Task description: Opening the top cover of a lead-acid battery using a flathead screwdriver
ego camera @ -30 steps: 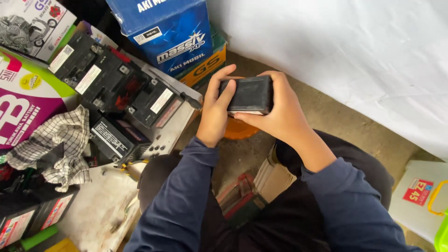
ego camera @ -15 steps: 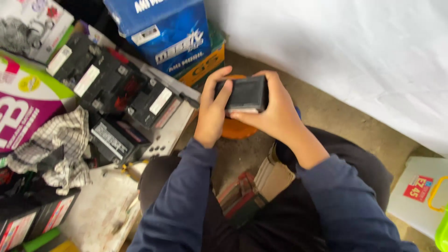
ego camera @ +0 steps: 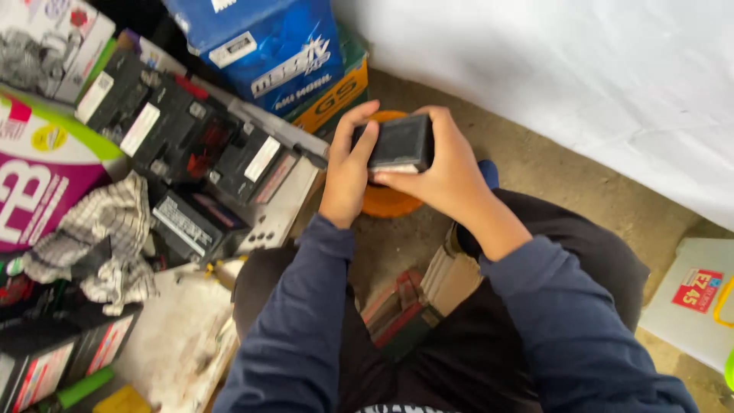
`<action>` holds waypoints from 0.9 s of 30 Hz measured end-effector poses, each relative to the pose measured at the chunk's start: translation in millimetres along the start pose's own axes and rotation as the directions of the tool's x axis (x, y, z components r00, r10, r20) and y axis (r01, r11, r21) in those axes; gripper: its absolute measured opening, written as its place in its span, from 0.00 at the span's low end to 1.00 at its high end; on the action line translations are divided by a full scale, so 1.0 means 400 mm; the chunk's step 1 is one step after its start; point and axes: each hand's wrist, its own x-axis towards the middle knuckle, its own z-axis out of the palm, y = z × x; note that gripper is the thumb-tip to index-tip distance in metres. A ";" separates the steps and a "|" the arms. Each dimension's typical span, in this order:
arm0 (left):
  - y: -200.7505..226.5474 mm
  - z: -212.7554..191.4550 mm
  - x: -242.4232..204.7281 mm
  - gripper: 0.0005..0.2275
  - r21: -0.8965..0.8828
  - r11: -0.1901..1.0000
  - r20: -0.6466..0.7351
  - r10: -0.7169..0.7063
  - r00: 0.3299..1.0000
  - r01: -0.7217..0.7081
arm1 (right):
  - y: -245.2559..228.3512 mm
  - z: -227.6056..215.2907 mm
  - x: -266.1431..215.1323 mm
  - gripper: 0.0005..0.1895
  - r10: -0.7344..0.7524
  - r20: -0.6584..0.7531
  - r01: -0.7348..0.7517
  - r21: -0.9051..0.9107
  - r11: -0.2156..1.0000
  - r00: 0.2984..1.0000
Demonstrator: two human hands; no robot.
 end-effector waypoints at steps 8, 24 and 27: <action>-0.019 -0.007 -0.008 0.14 -0.049 0.998 -0.004 -0.028 1.000 0.028 | 0.006 0.002 -0.004 0.45 -0.004 0.006 0.004 -0.003 1.000 1.000; 0.166 -0.094 0.000 0.42 0.219 0.971 0.480 -0.018 0.877 -0.100 | -0.080 -0.073 0.067 0.42 -0.062 0.279 0.080 -0.055 0.995 0.958; 0.188 -0.090 -0.003 0.42 0.380 0.922 0.477 -0.128 0.870 -0.072 | -0.088 -0.074 0.074 0.45 -0.014 0.328 0.059 -0.125 0.990 0.944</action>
